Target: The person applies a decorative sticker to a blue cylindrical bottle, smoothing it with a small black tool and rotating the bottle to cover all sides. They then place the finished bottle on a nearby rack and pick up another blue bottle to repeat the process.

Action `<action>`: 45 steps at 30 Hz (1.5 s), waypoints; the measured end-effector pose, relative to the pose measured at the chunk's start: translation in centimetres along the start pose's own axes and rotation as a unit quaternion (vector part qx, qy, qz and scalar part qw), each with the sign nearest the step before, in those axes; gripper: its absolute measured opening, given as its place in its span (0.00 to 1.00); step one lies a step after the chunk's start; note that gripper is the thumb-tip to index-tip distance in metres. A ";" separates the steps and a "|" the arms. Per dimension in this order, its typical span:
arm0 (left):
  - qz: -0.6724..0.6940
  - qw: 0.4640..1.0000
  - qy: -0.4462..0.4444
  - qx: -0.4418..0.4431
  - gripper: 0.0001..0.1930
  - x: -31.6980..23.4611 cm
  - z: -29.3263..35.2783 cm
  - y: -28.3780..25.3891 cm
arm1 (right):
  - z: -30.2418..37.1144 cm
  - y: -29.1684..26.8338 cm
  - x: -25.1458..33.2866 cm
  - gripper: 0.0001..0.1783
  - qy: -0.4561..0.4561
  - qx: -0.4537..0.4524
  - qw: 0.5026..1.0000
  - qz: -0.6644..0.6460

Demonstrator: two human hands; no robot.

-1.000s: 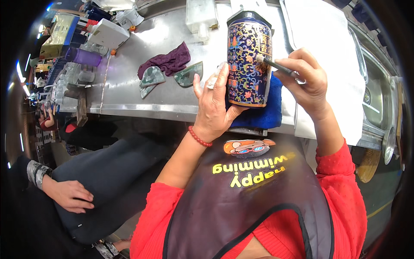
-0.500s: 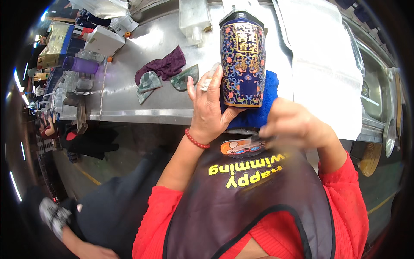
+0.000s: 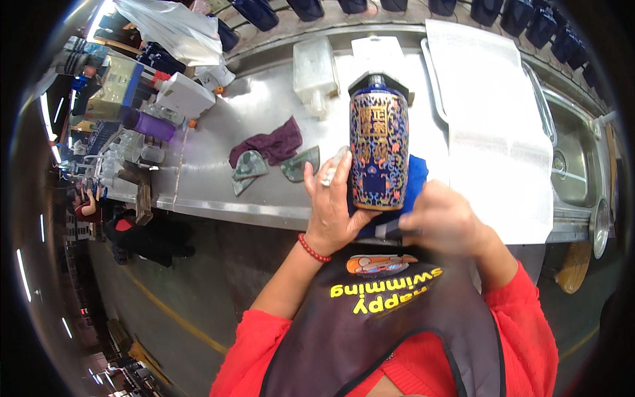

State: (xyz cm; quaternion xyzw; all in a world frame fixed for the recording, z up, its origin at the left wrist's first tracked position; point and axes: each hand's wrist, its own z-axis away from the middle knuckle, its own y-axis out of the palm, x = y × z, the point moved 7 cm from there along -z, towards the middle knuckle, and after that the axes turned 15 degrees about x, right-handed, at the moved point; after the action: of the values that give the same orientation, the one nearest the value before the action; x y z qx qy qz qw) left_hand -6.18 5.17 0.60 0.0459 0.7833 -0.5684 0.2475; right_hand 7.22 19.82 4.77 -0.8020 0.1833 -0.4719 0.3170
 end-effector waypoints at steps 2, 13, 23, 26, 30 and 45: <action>-0.007 0.999 0.047 -0.024 0.54 -0.6 0.2 -0.6 | 0.0 -0.2 0.2 0.13 -0.011 -0.004 1.000 -0.018; -0.001 0.990 0.139 0.011 0.40 1.9 -8.5 -4.5 | -3.3 -2.7 -4.2 0.11 0.120 -0.079 0.979 -0.146; 0.561 0.808 -0.154 0.094 0.35 6.9 -13.7 -0.5 | -1.2 -5.2 -3.6 0.08 0.145 -0.238 0.959 -0.057; 0.633 0.728 -0.109 0.241 0.28 6.4 -16.2 1.4 | 1.4 -3.9 -4.1 0.08 0.217 -0.280 0.926 -0.129; 0.644 0.713 -0.113 0.255 0.17 6.7 -17.0 1.2 | 3.2 -2.3 -4.2 0.08 0.173 -0.307 0.906 -0.234; 0.720 0.662 -0.051 0.202 0.15 9.6 -14.1 -2.8 | 5.6 -1.1 -3.8 0.09 0.165 -0.309 0.899 -0.263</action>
State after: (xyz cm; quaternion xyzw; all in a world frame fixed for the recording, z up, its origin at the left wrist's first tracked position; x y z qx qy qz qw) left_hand -20.28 15.06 2.11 0.6153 0.3584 -0.3590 0.6034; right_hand 10.19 24.77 1.09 -0.7895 0.1519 -0.5830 -0.1176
